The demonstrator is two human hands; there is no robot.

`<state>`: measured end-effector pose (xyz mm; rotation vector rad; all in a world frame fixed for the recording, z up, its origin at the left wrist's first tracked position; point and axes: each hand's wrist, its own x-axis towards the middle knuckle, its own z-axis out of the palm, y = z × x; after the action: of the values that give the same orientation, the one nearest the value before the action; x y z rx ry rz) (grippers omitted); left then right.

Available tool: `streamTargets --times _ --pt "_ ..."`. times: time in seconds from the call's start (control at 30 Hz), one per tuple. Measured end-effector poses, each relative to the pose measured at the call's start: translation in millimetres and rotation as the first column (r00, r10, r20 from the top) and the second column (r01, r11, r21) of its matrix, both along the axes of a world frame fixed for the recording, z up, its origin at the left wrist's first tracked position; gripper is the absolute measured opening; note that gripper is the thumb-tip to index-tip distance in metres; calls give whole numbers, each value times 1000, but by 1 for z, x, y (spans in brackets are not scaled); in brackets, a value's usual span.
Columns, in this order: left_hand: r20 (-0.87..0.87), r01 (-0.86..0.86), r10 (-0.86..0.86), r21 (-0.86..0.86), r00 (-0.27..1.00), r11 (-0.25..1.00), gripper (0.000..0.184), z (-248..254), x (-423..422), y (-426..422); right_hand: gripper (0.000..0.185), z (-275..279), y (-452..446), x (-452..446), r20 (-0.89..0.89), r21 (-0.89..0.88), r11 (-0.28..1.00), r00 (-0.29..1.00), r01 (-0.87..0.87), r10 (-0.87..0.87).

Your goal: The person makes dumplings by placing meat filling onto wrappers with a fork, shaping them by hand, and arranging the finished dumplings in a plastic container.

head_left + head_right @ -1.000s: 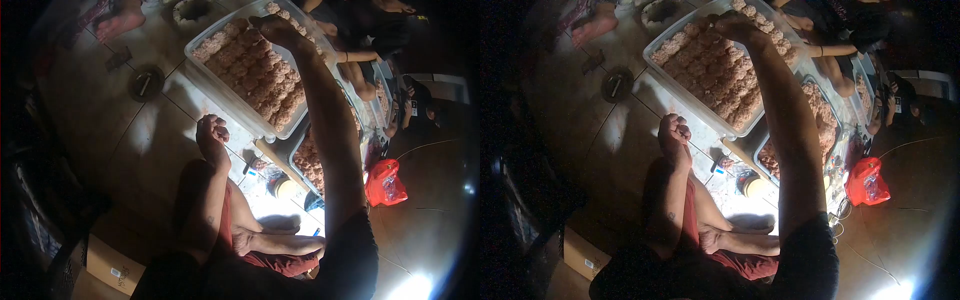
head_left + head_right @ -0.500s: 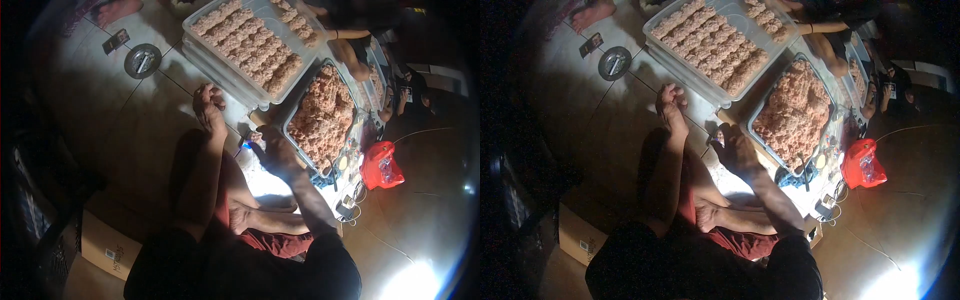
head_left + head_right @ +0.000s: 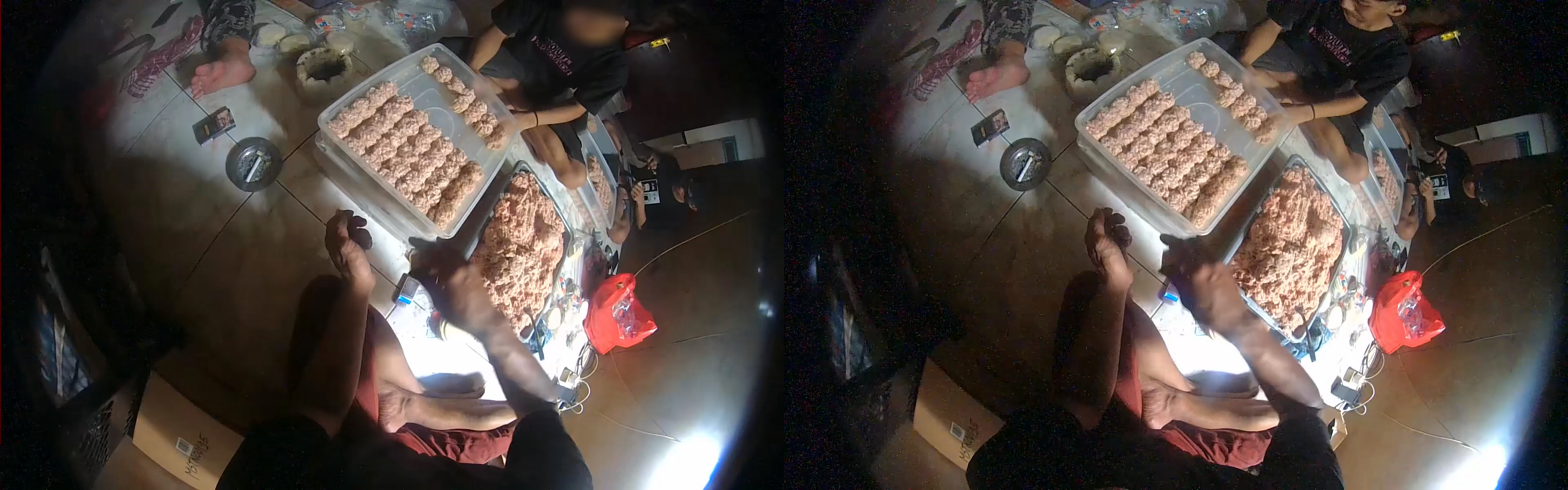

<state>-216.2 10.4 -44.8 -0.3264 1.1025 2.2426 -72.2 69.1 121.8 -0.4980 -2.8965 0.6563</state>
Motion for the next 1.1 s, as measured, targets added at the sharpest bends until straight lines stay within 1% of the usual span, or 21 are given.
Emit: streamTargets --times 0.03,0.07,0.1,0.13,0.17,0.2,0.27,0.33,0.37,0.47,0.53,0.57,0.6,0.7,0.73,0.77,0.83,0.9,1.03,1.07,1.1 --pt "-9 4 -4 92 1000 996 26 -1 3 0 32 28 6 -18 -68 -156 980 988 125 -136" --pt "77 -17 14 33 997 999 27 18 2 2 26 51 19 -33 -109 -225 965 981 132 -160" --pt "80 -14 12 31 997 999 27 22 1 3 23 45 51 -47 -254 -19 999 966 33 -37" --pt "111 -1 -3 32 994 999 28 23 1 3 25 61 61 -62 -276 -206 969 942 135 -190" --pt "140 12 -16 34 990 999 29 22 0 3 27 65 84 -79 -256 -111 980 948 165 -189" --pt "123 18 -20 19 992 1000 27 21 0 3 26 55 118 -95 -326 32 997 944 68 -54" --pt "155 48 -46 -6 987 999 27 25 -1 5 23 57 151 -129 -199 11 981 962 193 -187" --pt "161 98 -92 -30 983 995 29 25 -1 4 24 25 198 -163 -254 199 943 943 268 -215" --pt "160 95 -89 -31 983 995 29 27 -1 4 24 16 217 -178 -255 198 944 944 265 -212" --pt "142 110 -95 -98 985 989 26 33 1 4 29 -12 258 -215 91 472 878 986 83 -142" --pt "154 120 -101 -115 983 986 25 35 0 6 32 -40 279 -237 370 856 448 911 -258 -184" --pt "163 130 -108 -126 981 983 23 37 0 6 32 -54 288 -241 375 852 455 909 -260 -183" --pt "162 98 -71 -167 984 981 25 38 1 10 15 -69 295 -242 80 846 521 993 -115 88" --pt "147 107 -83 -161 986 981 25 35 3 11 13 -100 320 -254 -54 441 895 998 63 -43" --pt "139 109 -89 -147 986 983 23 34 3 10 17 -79 314 -246 -109 142 973 975 -180 196" --pt "142 111 -89 -153 986 982 23 32 4 9 23 -73 319 -237 -233 -148 891 891 -429 390" --pt "150 118 -97 -136 984 984 22 31 5 10 29 -89 332 -240 -130 7 947 939 -321 319" --pt "154 123 -101 -137 983 983 22 33 4 10 25 -71 301 -235 -37 -199 979 998 50 -59" --pt "155 120 -97 -148 983 982 20 33 5 11 20 -63 286 -237 27 -35 998 999 47 -46" --pt "153 121 -99 -148 983 981 20 33 5 11 21 -81 311 -240 -63 44 976 974 -214 217" --pt "151 123 -100 -149 983 981 20 34 4 11 22 -85 316 -239 -97 93 937 934 -336 344"
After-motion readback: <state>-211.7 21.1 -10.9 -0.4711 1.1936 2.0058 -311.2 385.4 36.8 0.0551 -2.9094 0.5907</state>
